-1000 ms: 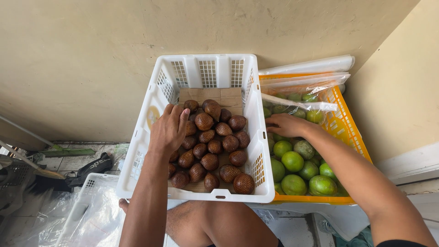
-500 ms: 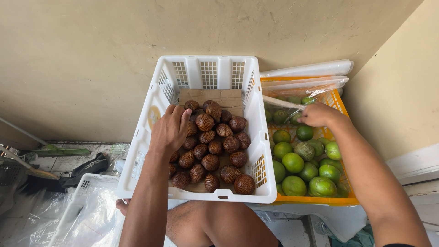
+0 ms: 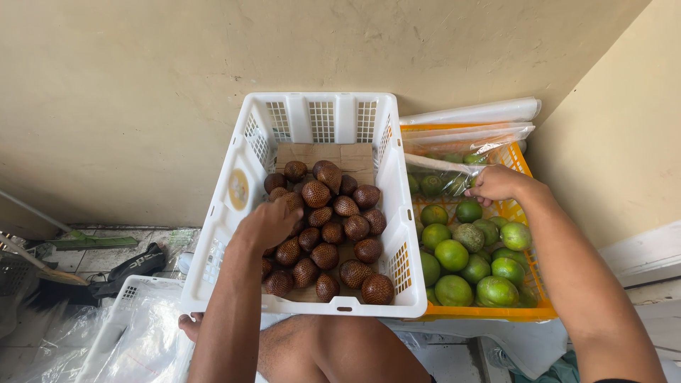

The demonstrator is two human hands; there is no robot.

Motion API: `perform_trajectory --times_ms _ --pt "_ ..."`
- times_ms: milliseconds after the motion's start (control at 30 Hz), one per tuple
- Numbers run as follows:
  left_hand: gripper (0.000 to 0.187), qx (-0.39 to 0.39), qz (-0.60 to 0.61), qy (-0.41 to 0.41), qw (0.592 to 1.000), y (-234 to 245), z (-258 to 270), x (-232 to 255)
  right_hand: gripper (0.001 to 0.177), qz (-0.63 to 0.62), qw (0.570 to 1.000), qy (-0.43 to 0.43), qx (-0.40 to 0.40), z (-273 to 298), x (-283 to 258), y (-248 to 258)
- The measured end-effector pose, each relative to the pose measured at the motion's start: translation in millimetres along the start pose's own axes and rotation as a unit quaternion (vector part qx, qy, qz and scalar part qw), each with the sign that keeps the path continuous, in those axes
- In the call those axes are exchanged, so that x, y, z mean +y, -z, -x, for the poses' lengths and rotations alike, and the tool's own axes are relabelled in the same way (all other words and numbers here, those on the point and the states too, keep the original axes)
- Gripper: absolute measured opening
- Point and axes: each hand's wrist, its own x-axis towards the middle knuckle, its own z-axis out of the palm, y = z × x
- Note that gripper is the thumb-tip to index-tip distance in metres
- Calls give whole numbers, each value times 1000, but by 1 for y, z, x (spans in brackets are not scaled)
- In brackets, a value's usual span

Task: Packing limes and salak fruits from crates into ziplock bags and sealing them.

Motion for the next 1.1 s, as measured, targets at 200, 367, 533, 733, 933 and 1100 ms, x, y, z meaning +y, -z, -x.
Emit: perform_trajectory --times_ms 200,367,533,733,933,1100 --pt "48 -136 -47 45 989 -29 -17 -31 34 -2 1000 19 21 19 -17 9" --pt "48 -136 -11 39 990 -33 -27 -34 34 1 999 31 14 1 1 5" --pt "45 -147 -17 44 988 -31 -25 -34 31 -8 1000 26 7 -8 6 -4" --pt "44 -144 -13 46 988 -39 -33 -43 34 -3 1000 13 -14 -4 3 -1" --pt "45 -136 -23 49 989 -42 -35 -45 35 -9 1000 11 -20 0 -2 0" --pt "42 -150 -15 49 987 -30 -26 -34 46 21 999 -11 -41 38 -37 14"
